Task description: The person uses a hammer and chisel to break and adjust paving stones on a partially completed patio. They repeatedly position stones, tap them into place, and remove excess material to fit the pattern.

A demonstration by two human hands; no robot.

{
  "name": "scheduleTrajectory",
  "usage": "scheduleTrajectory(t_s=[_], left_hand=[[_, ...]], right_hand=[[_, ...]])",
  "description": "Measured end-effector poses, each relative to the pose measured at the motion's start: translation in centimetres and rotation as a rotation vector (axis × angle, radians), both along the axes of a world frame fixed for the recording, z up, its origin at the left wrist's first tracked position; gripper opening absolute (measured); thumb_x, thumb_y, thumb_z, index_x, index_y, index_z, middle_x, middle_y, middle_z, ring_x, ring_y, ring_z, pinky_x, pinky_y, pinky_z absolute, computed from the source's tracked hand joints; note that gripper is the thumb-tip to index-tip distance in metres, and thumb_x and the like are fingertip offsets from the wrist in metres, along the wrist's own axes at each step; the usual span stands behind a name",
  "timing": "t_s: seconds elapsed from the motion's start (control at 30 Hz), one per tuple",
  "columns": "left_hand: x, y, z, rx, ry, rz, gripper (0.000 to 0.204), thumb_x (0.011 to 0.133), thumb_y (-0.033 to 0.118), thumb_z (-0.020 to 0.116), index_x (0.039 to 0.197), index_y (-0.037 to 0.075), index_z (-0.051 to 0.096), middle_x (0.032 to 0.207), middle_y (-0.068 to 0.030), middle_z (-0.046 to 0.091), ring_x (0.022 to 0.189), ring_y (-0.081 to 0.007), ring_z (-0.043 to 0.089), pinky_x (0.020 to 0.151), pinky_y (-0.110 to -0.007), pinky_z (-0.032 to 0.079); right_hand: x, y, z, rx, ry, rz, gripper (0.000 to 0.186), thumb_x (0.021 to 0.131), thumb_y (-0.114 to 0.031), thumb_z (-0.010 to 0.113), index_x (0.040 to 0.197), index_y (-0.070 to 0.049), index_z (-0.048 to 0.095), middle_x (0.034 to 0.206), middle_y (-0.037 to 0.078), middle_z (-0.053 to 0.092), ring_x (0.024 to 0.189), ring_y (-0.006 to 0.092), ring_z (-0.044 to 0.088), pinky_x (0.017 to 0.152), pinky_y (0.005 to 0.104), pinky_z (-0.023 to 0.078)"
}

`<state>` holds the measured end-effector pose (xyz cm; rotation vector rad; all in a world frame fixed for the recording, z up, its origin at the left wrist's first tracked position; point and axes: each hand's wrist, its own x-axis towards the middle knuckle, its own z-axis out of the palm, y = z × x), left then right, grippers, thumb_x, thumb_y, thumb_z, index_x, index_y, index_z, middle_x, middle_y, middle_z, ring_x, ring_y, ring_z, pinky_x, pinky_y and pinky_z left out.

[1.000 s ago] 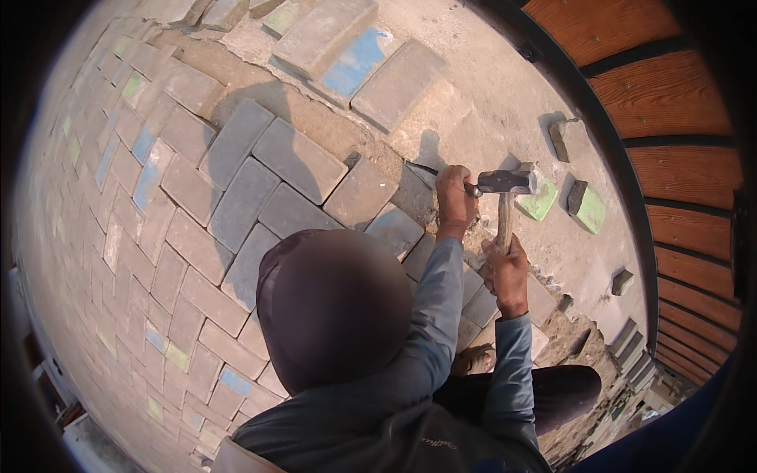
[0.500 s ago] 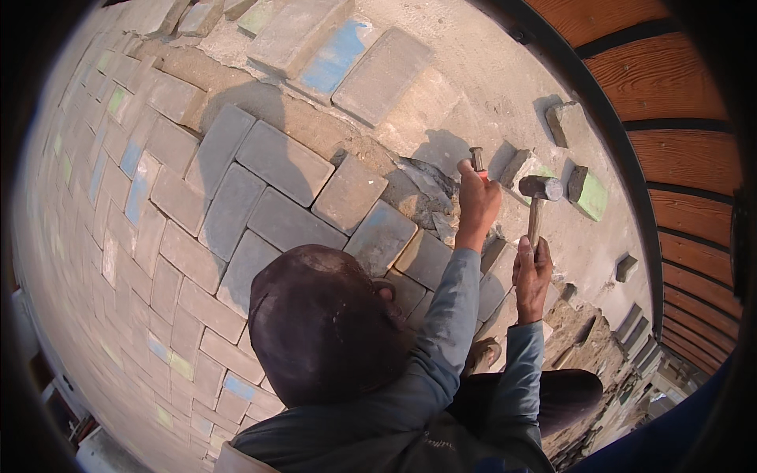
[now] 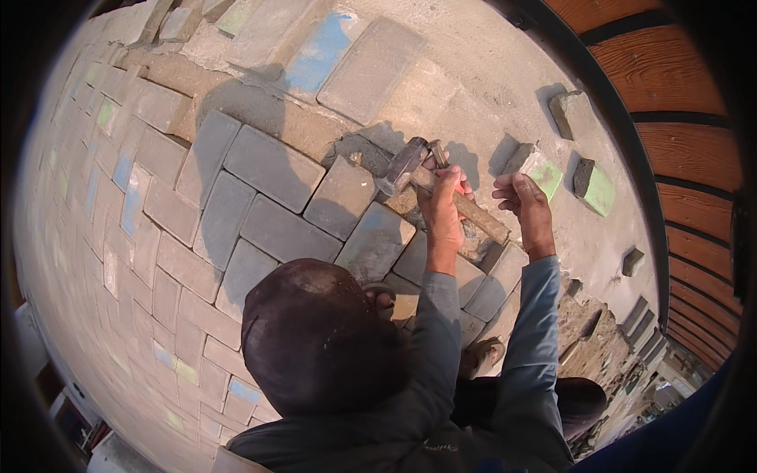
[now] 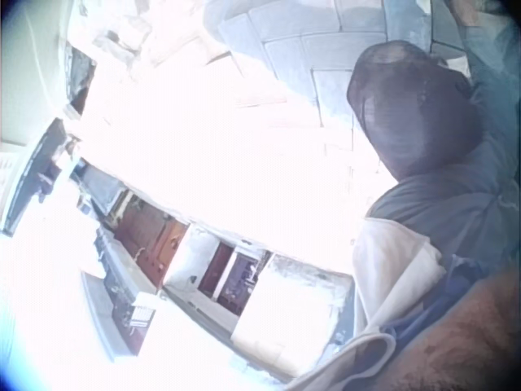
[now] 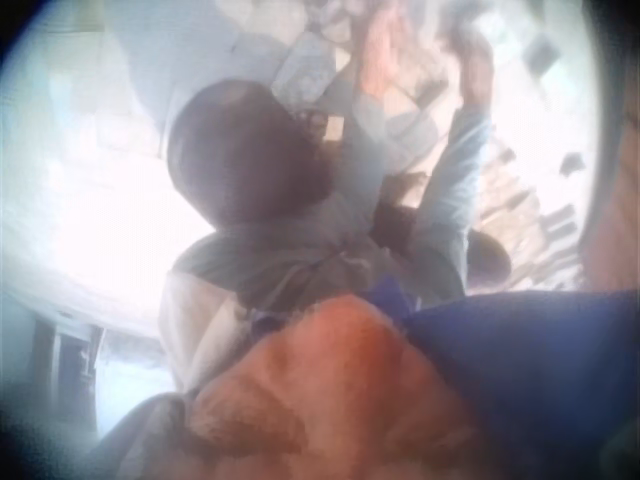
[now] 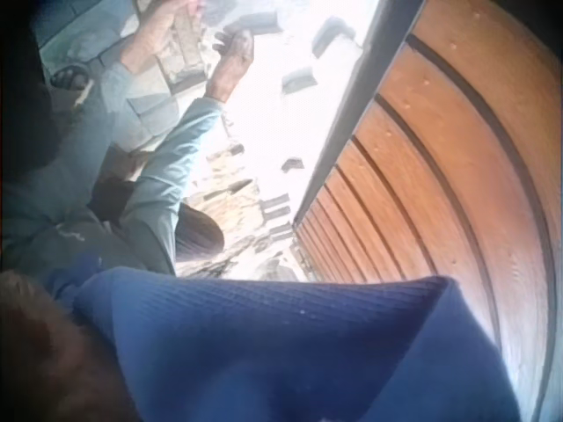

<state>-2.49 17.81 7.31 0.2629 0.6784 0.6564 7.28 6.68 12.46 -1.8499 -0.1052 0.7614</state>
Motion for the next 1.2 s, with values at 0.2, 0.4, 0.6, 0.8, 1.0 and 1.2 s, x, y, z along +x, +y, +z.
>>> scheduleTrajectory(t_s=[0.2,0.4,0.6,0.8,1.0,1.2], left_hand=[[-2.3,7.2,2.8,0.237,0.369,0.352,0.045,0.088,0.015,0.072,0.127,0.005,0.052,0.092,-0.005,0.062,0.073,-0.0148,0.06,0.06,-0.028,0.049],[-5.4,9.7,3.9,0.233,0.717,0.565,0.022,0.087,0.022,0.072,0.091,0.006,0.056,0.084,-0.0034,0.06,0.064,-0.0141,0.057,0.045,-0.026,0.036],[-7.1,10.3,4.6,0.068,0.718,0.577,0.023,0.091,0.026,0.067,0.086,0.009,0.054,0.081,-0.0028,0.059,0.059,-0.013,0.053,0.047,-0.026,0.034],[-7.7,10.6,4.8,0.017,0.673,0.611,0.023,0.09,0.029,0.067,0.084,0.01,0.055,0.081,-0.0032,0.058,0.055,-0.0152,0.048,0.056,-0.032,0.037],[-6.8,8.5,4.4,0.045,0.554,0.488,0.023,0.088,0.029,0.068,0.082,0.011,0.054,0.081,-0.0031,0.054,0.063,-0.0165,0.048,0.059,-0.033,0.036],[-5.8,7.0,4.6,0.081,0.506,0.415,0.02,0.087,0.026,0.067,0.082,0.012,0.053,0.085,-0.0012,0.052,0.074,-0.0177,0.049,0.065,-0.035,0.036]], right_hand=[[-7.1,6.7,-9.6,-0.599,-0.983,0.646,0.038,0.093,-0.023,0.061,0.129,-0.011,0.06,0.117,0.014,0.062,0.102,0.0328,0.066,0.09,0.0465,0.051],[-7.9,8.0,-12.8,-0.748,-1.007,0.509,0.036,0.092,-0.013,0.058,0.127,-0.006,0.053,0.116,0.015,0.061,0.107,0.0335,0.065,0.097,0.0443,0.048],[-5.3,6.1,-6.2,-0.72,-1.044,0.694,0.031,0.086,-0.023,0.073,0.11,-0.007,0.064,0.107,0.012,0.066,0.101,0.0313,0.068,0.091,0.0443,0.051],[-2.2,-5.6,-1.8,-0.652,-0.554,0.492,0.037,0.09,-0.027,0.069,0.115,-0.001,0.064,0.113,0.018,0.067,0.105,0.0405,0.067,0.094,0.0492,0.051],[-1.8,-18.5,-1.4,-0.729,-0.064,0.507,0.044,0.091,-0.029,0.069,0.127,-0.005,0.065,0.121,0.02,0.067,0.116,0.0374,0.064,0.099,0.0467,0.049],[-5.6,-20.1,-1.3,-1.089,-0.488,0.59,0.032,0.087,-0.013,0.067,0.119,-0.007,0.07,0.111,0.017,0.065,0.111,0.0394,0.064,0.1,0.0479,0.049]])
